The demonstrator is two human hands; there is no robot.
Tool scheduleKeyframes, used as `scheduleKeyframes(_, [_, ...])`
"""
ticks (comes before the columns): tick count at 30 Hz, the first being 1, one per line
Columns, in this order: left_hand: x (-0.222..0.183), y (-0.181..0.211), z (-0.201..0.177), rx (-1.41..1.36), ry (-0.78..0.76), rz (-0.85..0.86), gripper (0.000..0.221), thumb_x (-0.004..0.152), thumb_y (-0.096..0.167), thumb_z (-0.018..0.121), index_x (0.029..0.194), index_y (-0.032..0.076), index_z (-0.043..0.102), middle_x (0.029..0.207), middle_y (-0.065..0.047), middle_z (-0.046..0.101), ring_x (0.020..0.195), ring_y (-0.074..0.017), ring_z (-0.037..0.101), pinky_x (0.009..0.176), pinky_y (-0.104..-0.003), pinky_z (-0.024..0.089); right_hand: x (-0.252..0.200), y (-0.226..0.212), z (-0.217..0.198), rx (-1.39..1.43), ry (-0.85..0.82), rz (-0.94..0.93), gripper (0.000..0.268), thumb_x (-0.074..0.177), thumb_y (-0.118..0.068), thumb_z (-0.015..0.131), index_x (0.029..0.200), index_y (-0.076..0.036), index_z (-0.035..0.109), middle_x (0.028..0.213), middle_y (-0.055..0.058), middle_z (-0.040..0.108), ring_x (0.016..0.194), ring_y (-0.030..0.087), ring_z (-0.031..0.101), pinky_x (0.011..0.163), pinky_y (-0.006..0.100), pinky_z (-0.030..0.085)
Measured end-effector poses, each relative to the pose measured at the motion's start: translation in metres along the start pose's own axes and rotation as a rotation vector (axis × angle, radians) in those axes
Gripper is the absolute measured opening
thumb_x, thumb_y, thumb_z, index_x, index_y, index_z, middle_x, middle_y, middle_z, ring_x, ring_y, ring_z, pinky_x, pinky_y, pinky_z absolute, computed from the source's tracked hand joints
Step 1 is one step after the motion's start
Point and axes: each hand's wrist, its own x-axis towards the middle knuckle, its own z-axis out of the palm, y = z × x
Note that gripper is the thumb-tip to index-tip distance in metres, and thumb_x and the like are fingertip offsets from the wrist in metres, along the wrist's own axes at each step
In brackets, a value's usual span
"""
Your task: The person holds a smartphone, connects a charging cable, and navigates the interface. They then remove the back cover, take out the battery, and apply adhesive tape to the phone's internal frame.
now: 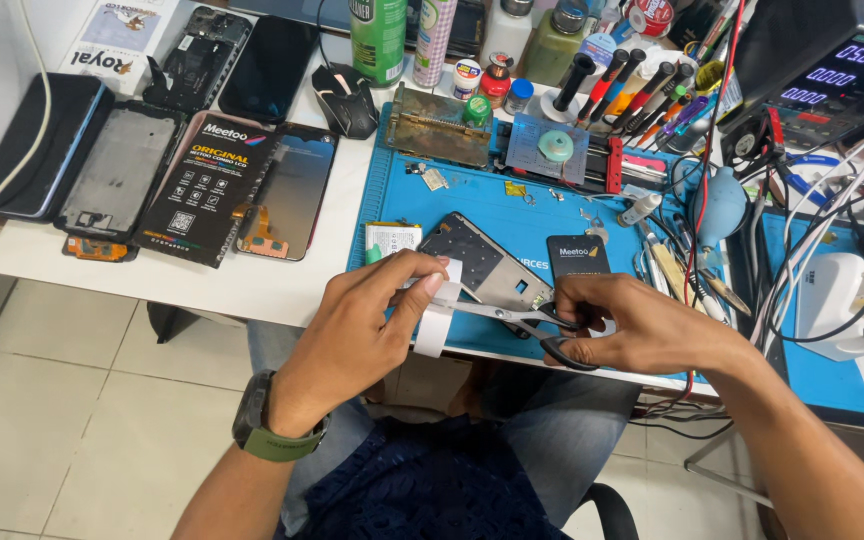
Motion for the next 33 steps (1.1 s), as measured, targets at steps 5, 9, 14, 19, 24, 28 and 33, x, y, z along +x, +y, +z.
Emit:
scheduleKeyframes(5, [-0.001, 0.002, 0.003, -0.065, -0.015, -0.076, 0.030, 0.108, 0.035, 0.061, 0.124, 0.011, 0.068, 0.131, -0.005, 0.080, 0.118, -0.0240, 0.080, 0.096, -0.038, 0.063, -0.001, 0.004, -0.005, -0.109, 0.019, 0.019, 0.026, 0.093, -0.032, 0.087, 0.087, -0.017, 0.067, 0.076, 0.000, 0.062, 0.071, 0.017, 0.049, 0.066, 0.035, 0.042])
scheduleKeyframes(9, [-0.013, -0.017, 0.021, -0.090, 0.013, -0.064, 0.043, 0.101, 0.035, 0.077, 0.132, 0.014, 0.057, 0.150, -0.012, 0.049, 0.150, -0.0307, 0.051, 0.111, -0.042, 0.059, -0.008, 0.001, -0.007, -0.202, 0.094, 0.137, 0.023, 0.088, -0.029, 0.090, 0.095, -0.019, 0.070, 0.090, -0.002, 0.073, 0.078, 0.018, 0.061, 0.073, 0.034, 0.050])
scheduleKeyframes(14, [-0.023, -0.019, 0.030, -0.489, 0.036, -0.321, 0.084, 0.097, 0.030, 0.078, 0.162, 0.017, 0.028, 0.133, -0.012, 0.063, 0.106, -0.0226, 0.070, 0.092, -0.038, 0.063, -0.025, -0.002, -0.018, -0.264, 0.231, 0.179, 0.024, 0.089, -0.031, 0.087, 0.095, -0.017, 0.069, 0.094, -0.001, 0.071, 0.082, 0.020, 0.062, 0.079, 0.036, 0.049])
scheduleKeyframes(19, [0.001, -0.031, -0.015, -0.524, 0.185, -0.123, 0.073, 0.105, 0.028, 0.069, 0.159, 0.013, 0.023, 0.130, -0.021, 0.079, 0.103, -0.0253, 0.077, 0.093, -0.034, 0.058, -0.053, 0.027, -0.015, -0.189, 0.548, 0.121, 0.023, 0.087, -0.019, 0.087, 0.097, -0.010, 0.069, 0.097, 0.003, 0.072, 0.088, 0.019, 0.066, 0.085, 0.036, 0.050])
scheduleKeyframes(24, [0.103, -0.114, -0.116, 0.579, 0.469, -0.083, 0.067, 0.101, -0.001, 0.072, 0.154, 0.009, 0.032, 0.134, -0.020, 0.083, 0.071, -0.0195, 0.082, 0.110, -0.054, 0.051, -0.082, 0.079, 0.019, -0.072, 0.724, 0.043, 0.026, 0.084, -0.014, 0.090, 0.097, -0.005, 0.069, 0.097, 0.004, 0.068, 0.092, 0.018, 0.062, 0.086, 0.033, 0.050])
scheduleKeyframes(28, [0.148, -0.154, -0.165, 0.806, 0.341, -0.160, 0.080, 0.096, 0.000, 0.084, 0.158, 0.001, 0.033, 0.125, -0.018, 0.083, 0.116, -0.0437, 0.076, 0.109, -0.062, 0.045, -0.091, 0.088, 0.048, -0.005, 0.768, 0.079, 0.023, 0.084, -0.010, 0.088, 0.097, -0.005, 0.070, 0.101, 0.006, 0.072, 0.099, 0.020, 0.068, 0.091, 0.033, 0.051])
scheduleKeyframes(33, [0.156, -0.206, -0.170, 0.908, 0.255, -0.164, 0.067, 0.094, 0.001, 0.083, 0.147, -0.002, 0.042, 0.107, -0.026, 0.077, 0.103, -0.0515, 0.068, 0.100, -0.058, 0.045, -0.096, 0.099, 0.070, 0.089, 0.783, 0.095, 0.021, 0.089, -0.022, 0.085, 0.095, -0.007, 0.072, 0.100, 0.007, 0.071, 0.098, 0.021, 0.067, 0.087, 0.036, 0.051])
